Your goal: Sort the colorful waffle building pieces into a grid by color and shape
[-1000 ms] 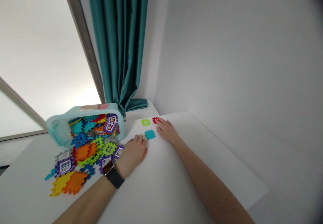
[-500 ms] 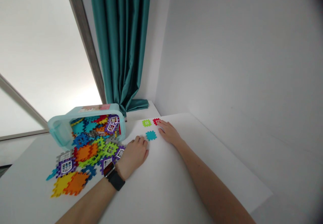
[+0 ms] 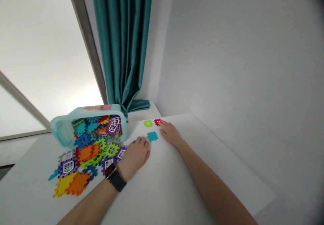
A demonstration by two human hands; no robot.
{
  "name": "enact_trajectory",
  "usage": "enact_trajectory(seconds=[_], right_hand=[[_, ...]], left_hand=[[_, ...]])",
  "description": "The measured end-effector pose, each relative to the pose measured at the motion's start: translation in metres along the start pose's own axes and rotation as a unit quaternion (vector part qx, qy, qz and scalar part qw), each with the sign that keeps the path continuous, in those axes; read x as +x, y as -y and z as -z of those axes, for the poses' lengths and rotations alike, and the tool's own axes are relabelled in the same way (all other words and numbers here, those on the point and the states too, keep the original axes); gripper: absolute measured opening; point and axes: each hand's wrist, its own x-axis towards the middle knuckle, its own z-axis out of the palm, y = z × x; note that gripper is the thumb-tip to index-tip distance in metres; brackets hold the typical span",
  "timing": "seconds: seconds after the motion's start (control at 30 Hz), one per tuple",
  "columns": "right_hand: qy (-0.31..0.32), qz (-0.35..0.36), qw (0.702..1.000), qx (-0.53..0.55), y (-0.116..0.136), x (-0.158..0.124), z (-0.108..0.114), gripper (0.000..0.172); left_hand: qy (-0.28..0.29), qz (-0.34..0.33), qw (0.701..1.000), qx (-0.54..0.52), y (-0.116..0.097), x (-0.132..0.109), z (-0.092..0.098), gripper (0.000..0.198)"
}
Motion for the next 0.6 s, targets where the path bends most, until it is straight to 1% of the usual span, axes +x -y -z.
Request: enact_trajectory(seconds=[0.27,0.43,0.53,0.6], right_hand=[[-0.004,0.0,1.0,-0.001,0.002,0.0,0.0,0.051],[-0.026,0.018,0.999,0.012,0.005,-0.004,0.005,0.054],[-0.038,0.022,0.999,0.008,0.012,-0.012,0.009,0.053],[-0.042,0.03,0.999,-0.004,0.022,-0.02,0.013,0.052]], left_hand=[[0.007,-0.001,1.0,-0.001,-0.001,-0.001,0.001,0.02],[0.006,0.002,1.0,-0.001,-0.001,-0.001,0.002,0.021],[-0.003,0.003,1.0,-0.005,-0.001,-0.002,0.002,0.02],[-0.016,0.0,1.0,-0.008,-0.001,-0.003,0.003,0.017]])
